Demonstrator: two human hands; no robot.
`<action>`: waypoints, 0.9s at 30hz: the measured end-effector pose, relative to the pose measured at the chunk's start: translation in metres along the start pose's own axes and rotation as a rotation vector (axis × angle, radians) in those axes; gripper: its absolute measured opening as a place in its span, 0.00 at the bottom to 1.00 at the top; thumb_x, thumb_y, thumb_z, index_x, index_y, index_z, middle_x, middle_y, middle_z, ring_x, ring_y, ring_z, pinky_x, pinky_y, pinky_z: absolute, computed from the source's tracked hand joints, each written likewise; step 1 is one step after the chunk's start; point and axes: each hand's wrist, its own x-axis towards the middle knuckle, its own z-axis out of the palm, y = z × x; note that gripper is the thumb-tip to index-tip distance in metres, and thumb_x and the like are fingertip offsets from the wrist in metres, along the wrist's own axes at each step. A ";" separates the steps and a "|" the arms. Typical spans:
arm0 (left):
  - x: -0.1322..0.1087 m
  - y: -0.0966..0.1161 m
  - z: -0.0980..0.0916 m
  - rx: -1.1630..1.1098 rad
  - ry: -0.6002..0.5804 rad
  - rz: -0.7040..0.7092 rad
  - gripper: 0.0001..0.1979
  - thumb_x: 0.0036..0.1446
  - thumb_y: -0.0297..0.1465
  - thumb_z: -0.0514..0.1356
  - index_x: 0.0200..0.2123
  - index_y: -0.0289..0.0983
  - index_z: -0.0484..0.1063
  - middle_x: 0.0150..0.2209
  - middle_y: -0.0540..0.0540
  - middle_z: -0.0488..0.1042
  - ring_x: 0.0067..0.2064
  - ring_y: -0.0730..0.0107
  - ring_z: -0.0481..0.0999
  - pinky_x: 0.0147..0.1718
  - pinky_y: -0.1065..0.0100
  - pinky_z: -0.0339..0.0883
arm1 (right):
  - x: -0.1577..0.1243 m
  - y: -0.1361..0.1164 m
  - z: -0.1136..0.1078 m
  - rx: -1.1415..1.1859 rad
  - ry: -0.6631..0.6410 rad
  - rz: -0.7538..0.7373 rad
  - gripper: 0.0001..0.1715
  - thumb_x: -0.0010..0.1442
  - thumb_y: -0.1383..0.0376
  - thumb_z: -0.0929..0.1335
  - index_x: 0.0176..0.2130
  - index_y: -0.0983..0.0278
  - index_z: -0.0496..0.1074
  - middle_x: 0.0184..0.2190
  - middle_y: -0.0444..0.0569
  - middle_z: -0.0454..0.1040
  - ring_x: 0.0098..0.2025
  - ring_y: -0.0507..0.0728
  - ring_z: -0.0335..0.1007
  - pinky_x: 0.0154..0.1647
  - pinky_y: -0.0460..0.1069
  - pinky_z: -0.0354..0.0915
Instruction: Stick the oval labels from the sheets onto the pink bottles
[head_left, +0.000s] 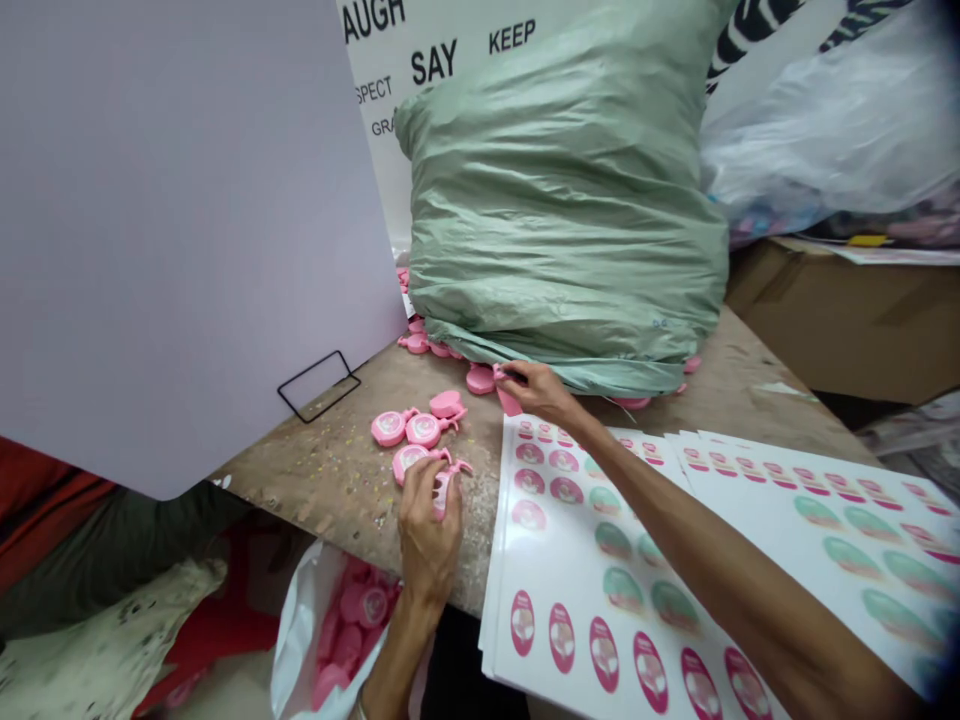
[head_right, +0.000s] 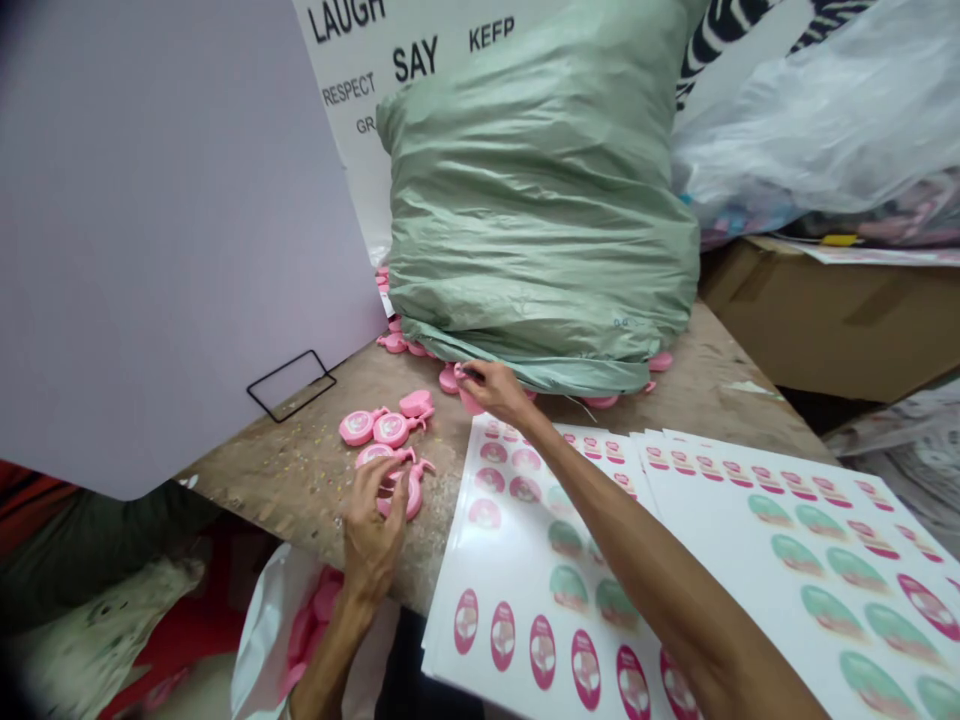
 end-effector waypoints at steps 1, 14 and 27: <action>0.002 0.007 0.004 -0.107 -0.032 -0.081 0.11 0.57 0.34 0.60 0.43 0.39 0.75 0.47 0.39 0.72 0.50 0.58 0.71 0.50 0.60 0.65 | -0.012 -0.003 -0.009 0.136 -0.018 0.037 0.22 0.63 0.53 0.63 0.43 0.66 0.74 0.33 0.47 0.76 0.33 0.53 0.70 0.33 0.46 0.63; -0.012 0.040 0.022 -0.850 -0.428 -0.718 0.18 0.51 0.32 0.66 0.44 0.31 0.69 0.40 0.38 0.78 0.30 0.66 0.79 0.27 0.69 0.75 | -0.149 -0.019 -0.010 0.032 0.109 0.302 0.17 0.63 0.53 0.63 0.44 0.62 0.69 0.38 0.50 0.75 0.36 0.57 0.68 0.36 0.51 0.59; -0.044 0.013 0.033 -0.729 -0.404 -0.736 0.22 0.48 0.38 0.67 0.44 0.34 0.72 0.39 0.43 0.75 0.32 0.69 0.77 0.29 0.68 0.74 | -0.183 0.006 0.039 -0.529 0.190 0.075 0.10 0.64 0.64 0.62 0.32 0.63 0.68 0.29 0.48 0.74 0.35 0.57 0.64 0.38 0.51 0.49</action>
